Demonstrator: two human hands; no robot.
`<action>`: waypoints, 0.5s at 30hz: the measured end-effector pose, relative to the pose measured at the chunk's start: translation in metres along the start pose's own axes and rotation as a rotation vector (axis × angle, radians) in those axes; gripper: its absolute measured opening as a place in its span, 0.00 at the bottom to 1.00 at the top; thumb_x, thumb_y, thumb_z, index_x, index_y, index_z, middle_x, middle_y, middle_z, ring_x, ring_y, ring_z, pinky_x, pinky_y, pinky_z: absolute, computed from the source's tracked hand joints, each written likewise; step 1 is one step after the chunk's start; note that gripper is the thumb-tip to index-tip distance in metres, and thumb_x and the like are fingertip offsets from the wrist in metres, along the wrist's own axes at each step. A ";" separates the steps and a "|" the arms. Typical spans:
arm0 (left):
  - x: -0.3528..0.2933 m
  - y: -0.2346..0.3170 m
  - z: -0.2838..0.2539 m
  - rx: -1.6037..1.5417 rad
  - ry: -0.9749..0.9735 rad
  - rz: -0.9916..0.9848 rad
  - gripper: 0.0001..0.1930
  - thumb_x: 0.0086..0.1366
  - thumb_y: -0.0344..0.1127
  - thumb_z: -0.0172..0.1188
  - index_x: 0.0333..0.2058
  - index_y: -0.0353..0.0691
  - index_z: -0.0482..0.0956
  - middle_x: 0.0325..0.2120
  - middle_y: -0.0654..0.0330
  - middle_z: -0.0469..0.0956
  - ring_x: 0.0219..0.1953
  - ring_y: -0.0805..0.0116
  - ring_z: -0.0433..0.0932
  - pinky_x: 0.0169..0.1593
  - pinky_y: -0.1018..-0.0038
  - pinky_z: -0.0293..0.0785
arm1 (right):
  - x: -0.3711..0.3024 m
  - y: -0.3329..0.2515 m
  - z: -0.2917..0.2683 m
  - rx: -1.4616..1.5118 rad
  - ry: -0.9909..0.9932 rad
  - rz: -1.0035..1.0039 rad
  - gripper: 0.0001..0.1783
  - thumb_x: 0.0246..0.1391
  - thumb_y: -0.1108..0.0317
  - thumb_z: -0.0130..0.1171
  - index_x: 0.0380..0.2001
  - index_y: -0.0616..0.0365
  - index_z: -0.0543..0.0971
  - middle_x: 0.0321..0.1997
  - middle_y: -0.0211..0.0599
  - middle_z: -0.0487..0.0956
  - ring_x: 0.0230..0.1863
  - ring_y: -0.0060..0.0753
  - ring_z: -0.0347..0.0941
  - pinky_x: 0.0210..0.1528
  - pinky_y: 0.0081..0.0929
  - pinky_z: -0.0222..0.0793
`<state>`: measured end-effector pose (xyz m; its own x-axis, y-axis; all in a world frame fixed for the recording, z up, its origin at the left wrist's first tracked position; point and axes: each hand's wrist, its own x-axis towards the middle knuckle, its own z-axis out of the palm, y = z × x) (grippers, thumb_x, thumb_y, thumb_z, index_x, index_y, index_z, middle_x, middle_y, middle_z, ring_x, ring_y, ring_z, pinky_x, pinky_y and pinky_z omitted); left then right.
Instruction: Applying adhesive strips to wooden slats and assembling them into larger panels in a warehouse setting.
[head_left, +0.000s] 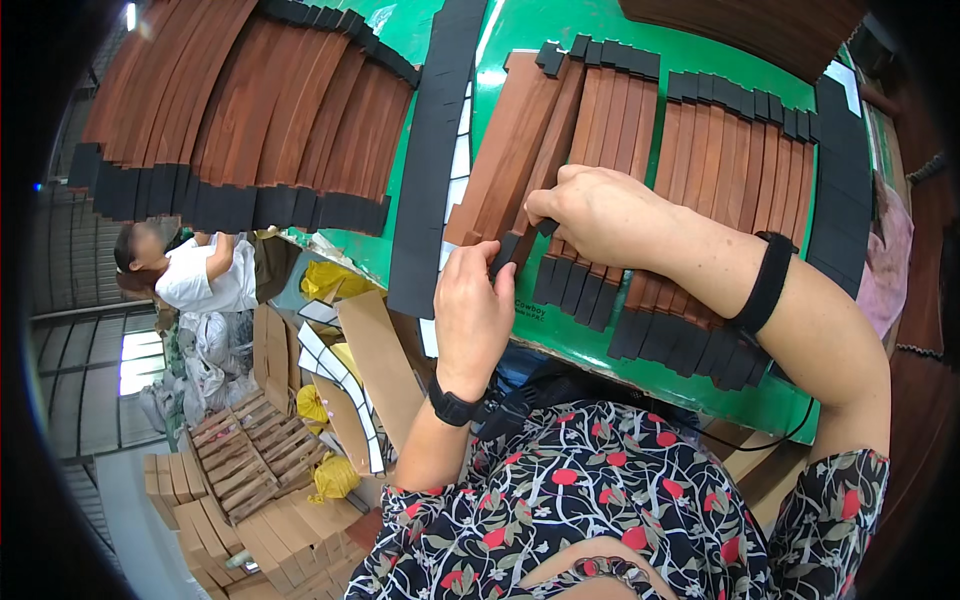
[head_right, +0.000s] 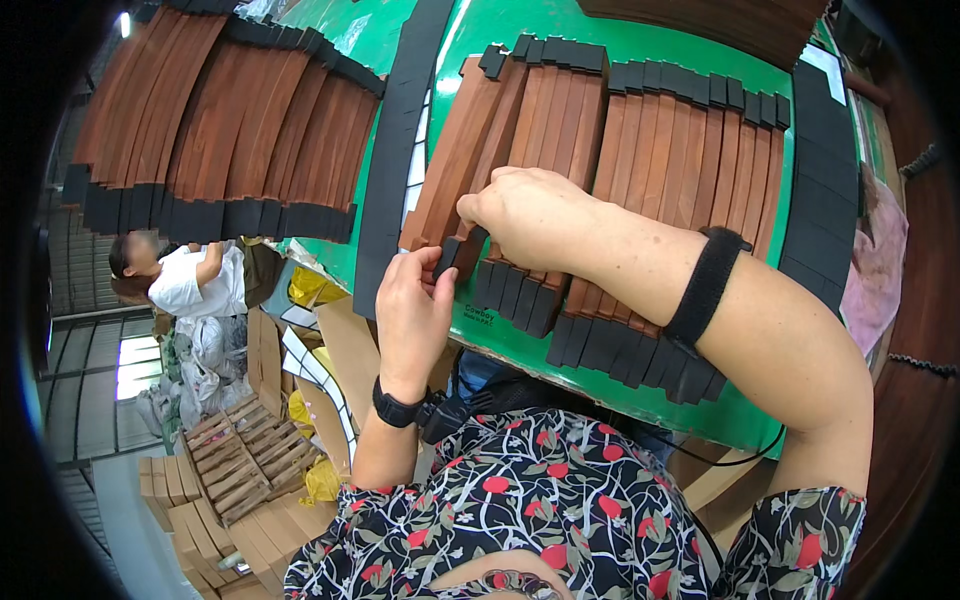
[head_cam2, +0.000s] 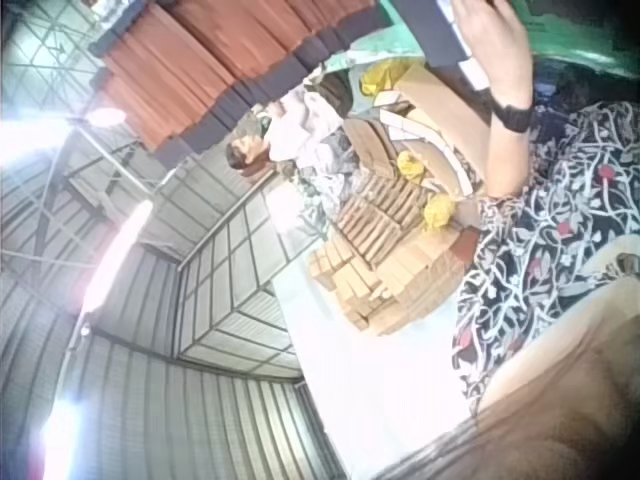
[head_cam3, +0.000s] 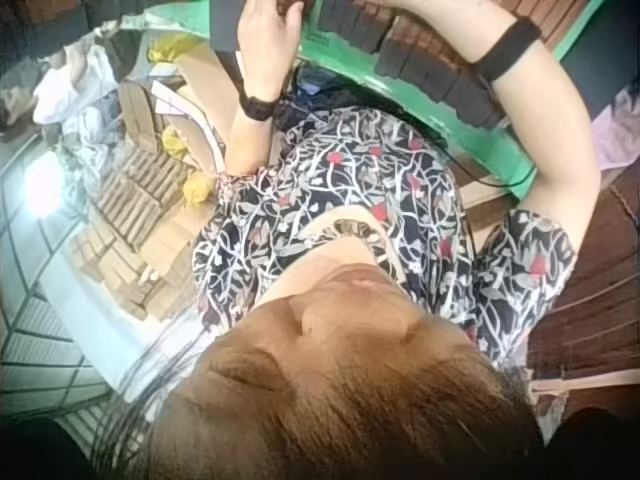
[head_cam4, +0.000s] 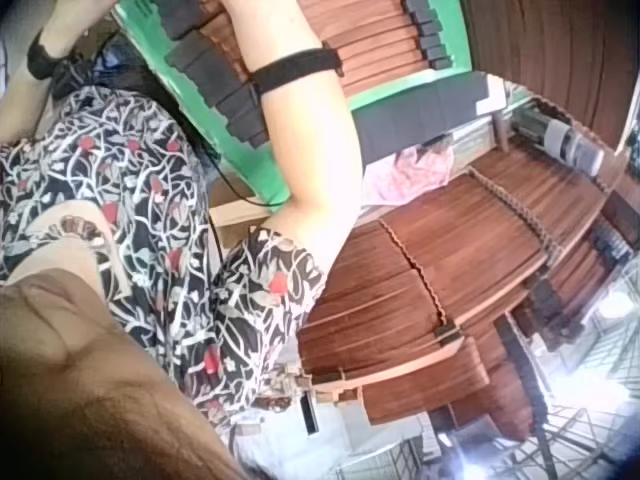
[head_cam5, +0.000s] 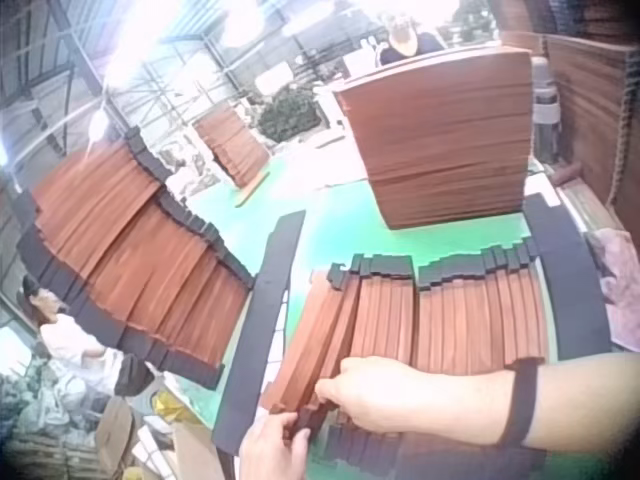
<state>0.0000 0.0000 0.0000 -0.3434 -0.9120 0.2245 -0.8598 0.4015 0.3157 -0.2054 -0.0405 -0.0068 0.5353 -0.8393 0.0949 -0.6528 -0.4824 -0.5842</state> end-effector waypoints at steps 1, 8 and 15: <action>0.000 0.000 0.000 0.004 0.004 0.003 0.12 0.55 0.25 0.64 0.39 0.30 0.76 0.30 0.53 0.75 0.26 0.62 0.76 0.33 0.70 0.74 | 0.001 0.000 0.001 0.001 0.006 -0.010 0.17 0.44 0.75 0.62 0.41 0.57 0.79 0.33 0.43 0.80 0.44 0.44 0.75 0.44 0.38 0.73; 0.000 0.005 0.002 0.039 0.016 0.026 0.12 0.55 0.25 0.64 0.38 0.30 0.75 0.30 0.51 0.74 0.27 0.59 0.76 0.33 0.69 0.74 | -0.002 0.000 -0.003 -0.009 -0.010 0.002 0.15 0.45 0.73 0.64 0.40 0.57 0.79 0.32 0.43 0.79 0.44 0.44 0.74 0.45 0.37 0.73; -0.002 0.006 0.004 0.080 0.032 0.034 0.12 0.55 0.24 0.63 0.39 0.31 0.74 0.31 0.50 0.74 0.30 0.55 0.76 0.37 0.66 0.73 | 0.000 0.000 0.004 -0.079 -0.011 -0.031 0.19 0.43 0.73 0.64 0.43 0.52 0.79 0.34 0.40 0.80 0.41 0.38 0.74 0.43 0.33 0.73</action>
<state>-0.0062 0.0038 -0.0024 -0.3617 -0.8944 0.2633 -0.8759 0.4227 0.2327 -0.2029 -0.0390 -0.0103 0.5616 -0.8210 0.1031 -0.6759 -0.5270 -0.5152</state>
